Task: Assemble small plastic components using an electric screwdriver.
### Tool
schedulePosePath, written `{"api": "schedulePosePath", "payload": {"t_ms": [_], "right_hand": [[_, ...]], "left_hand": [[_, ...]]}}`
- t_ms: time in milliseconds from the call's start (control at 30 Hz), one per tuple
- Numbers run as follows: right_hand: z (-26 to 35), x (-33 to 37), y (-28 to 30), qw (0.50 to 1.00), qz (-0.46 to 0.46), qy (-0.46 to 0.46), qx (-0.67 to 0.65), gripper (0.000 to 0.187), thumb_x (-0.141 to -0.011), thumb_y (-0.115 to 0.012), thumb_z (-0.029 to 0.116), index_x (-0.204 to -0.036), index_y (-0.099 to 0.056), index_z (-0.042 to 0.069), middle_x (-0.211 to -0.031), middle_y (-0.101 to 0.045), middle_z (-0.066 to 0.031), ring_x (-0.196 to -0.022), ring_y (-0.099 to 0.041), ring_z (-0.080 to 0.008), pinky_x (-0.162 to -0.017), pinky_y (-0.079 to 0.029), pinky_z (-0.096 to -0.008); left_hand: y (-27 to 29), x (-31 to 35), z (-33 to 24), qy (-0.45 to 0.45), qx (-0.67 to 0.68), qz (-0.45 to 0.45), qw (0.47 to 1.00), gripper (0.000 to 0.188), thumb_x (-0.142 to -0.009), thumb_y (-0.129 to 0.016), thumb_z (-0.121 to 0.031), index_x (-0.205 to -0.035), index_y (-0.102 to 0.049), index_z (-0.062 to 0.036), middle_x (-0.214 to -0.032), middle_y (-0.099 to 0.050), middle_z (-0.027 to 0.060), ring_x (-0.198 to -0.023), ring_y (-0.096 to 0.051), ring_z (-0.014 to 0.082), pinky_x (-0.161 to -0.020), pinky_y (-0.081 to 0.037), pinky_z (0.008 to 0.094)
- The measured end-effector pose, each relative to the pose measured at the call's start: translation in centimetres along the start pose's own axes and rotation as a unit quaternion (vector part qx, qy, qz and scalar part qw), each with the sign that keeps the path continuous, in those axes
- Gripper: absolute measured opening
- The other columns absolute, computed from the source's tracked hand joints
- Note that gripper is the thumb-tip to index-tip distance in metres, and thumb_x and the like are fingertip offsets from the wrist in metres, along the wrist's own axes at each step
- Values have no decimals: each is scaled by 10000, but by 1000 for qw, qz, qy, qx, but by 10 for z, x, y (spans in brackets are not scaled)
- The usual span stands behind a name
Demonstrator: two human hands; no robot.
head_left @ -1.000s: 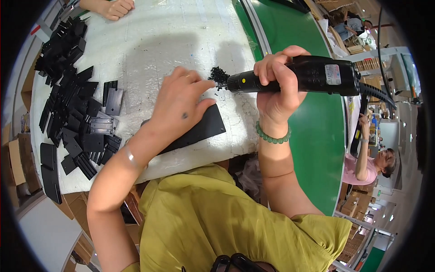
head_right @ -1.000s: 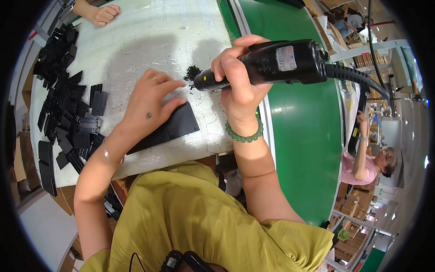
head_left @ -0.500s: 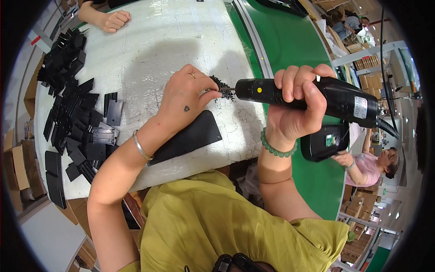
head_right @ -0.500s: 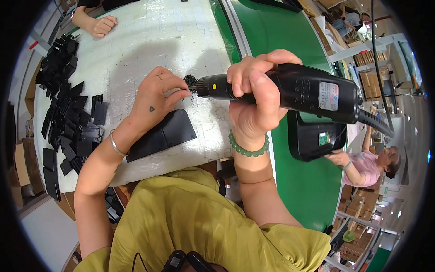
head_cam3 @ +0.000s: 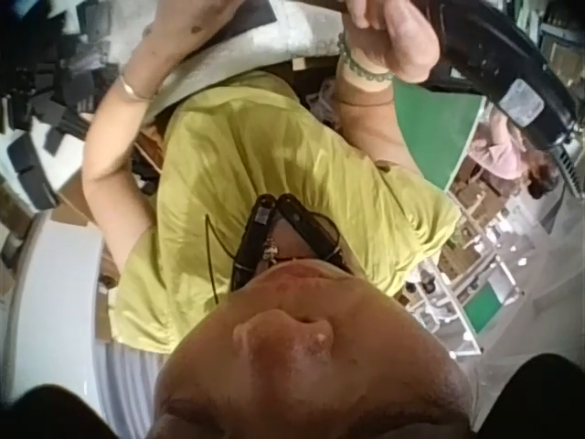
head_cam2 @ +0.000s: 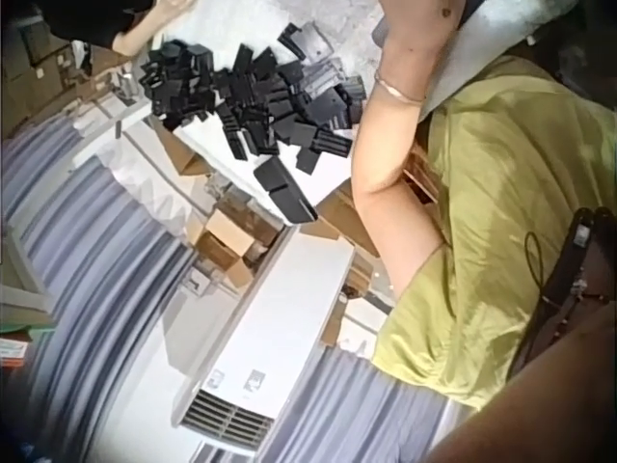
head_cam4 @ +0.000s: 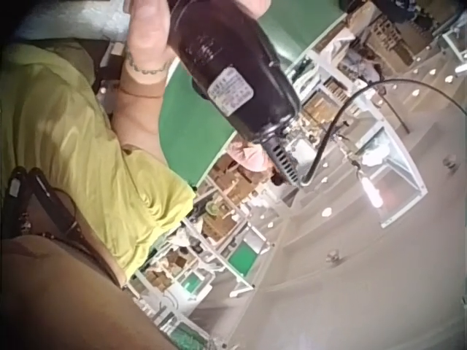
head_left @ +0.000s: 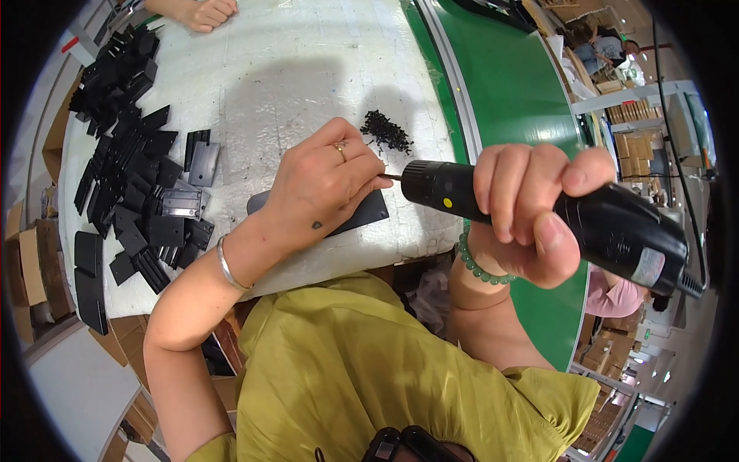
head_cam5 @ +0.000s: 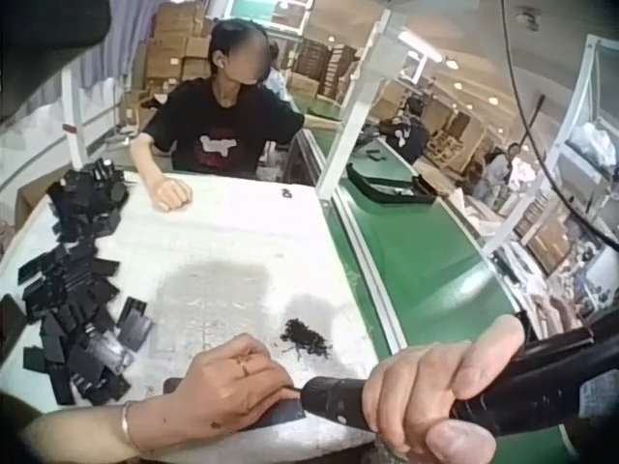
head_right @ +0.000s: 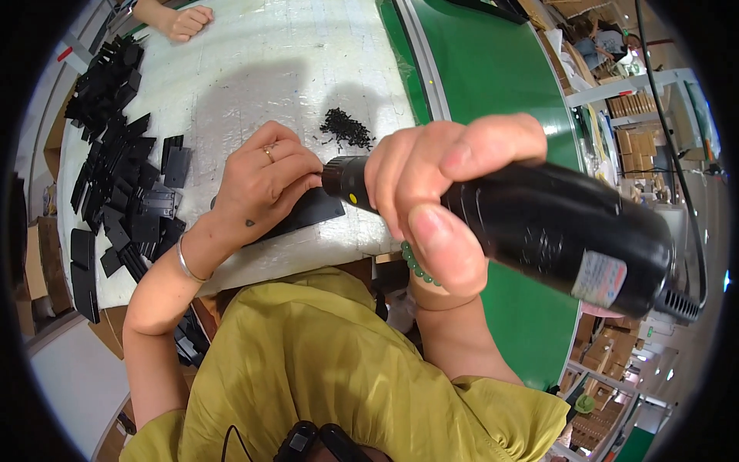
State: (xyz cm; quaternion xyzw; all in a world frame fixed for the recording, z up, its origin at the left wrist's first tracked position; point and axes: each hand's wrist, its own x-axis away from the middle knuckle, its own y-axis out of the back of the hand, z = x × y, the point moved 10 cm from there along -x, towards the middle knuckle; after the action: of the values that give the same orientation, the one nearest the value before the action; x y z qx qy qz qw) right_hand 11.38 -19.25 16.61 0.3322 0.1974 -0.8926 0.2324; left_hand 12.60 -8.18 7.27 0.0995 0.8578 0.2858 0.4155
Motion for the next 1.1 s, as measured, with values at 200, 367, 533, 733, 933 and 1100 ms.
{"api": "schedulePosePath", "payload": {"t_ms": [200, 367, 533, 733, 933, 1100], "right_hand": [[-23, 12, -9, 998, -42, -29, 21, 318, -776, -553, 61, -1057, -407, 91, -623, -444, 3, -490, -421, -109, -513, -370, -267], [-36, 25, -29, 996, -32, -84, 3, 326, -771, -510, 64, -1084, -421, 88, -607, -427, 19, -490, -422, -98, -514, -357, -254], [-49, 35, -44, 994, -1, -109, -13, 333, -769, -550, 17, -1060, -398, 68, -620, -468, -8, -499, -450, -114, -521, -397, -270], [-60, 38, -52, 992, -4, -126, 6, 305, -775, -577, 17, -1015, -397, 72, -628, -472, -23, -503, -447, -126, -528, -403, -276], [-62, 40, -67, 983, -3, -164, 83, 339, -770, -671, 67, -863, -348, 110, -579, -451, -18, -467, -411, -128, -463, -362, -269], [-62, 37, -69, 982, 69, -159, 76, 308, -757, -615, -37, -900, -369, 79, -629, -485, -49, -526, -457, -143, -539, -397, -278]], "left_hand": [[26, 21, 24, 131, 48, 5, 990, 549, -716, -735, -199, -1193, -515, -41, -993, -599, 152, -959, -541, 323, -823, -444, 381], [30, 64, 64, 304, -21, 103, 947, 589, -802, -672, -317, -1292, -461, -68, -1125, -568, 167, -998, -539, 291, -841, -433, 353], [13, 80, 51, 283, -61, 147, 946, 505, -765, -695, -342, -1137, -552, -31, -902, -580, 149, -843, -544, 307, -760, -436, 362], [5, 83, 56, 304, -22, 164, 938, 451, -745, -703, -342, -1031, -587, -12, -825, -593, 144, -804, -554, 318, -741, -433, 372], [7, 86, 58, 309, -18, 145, 940, 422, -734, -709, -334, -995, -593, -23, -829, -598, 140, -838, -573, 321, -742, -444, 399], [2, 84, 59, 320, -7, 154, 935, 404, -731, -712, -337, -962, -598, -25, -817, -595, 136, -846, -582, 319, -731, -454, 411]]}}
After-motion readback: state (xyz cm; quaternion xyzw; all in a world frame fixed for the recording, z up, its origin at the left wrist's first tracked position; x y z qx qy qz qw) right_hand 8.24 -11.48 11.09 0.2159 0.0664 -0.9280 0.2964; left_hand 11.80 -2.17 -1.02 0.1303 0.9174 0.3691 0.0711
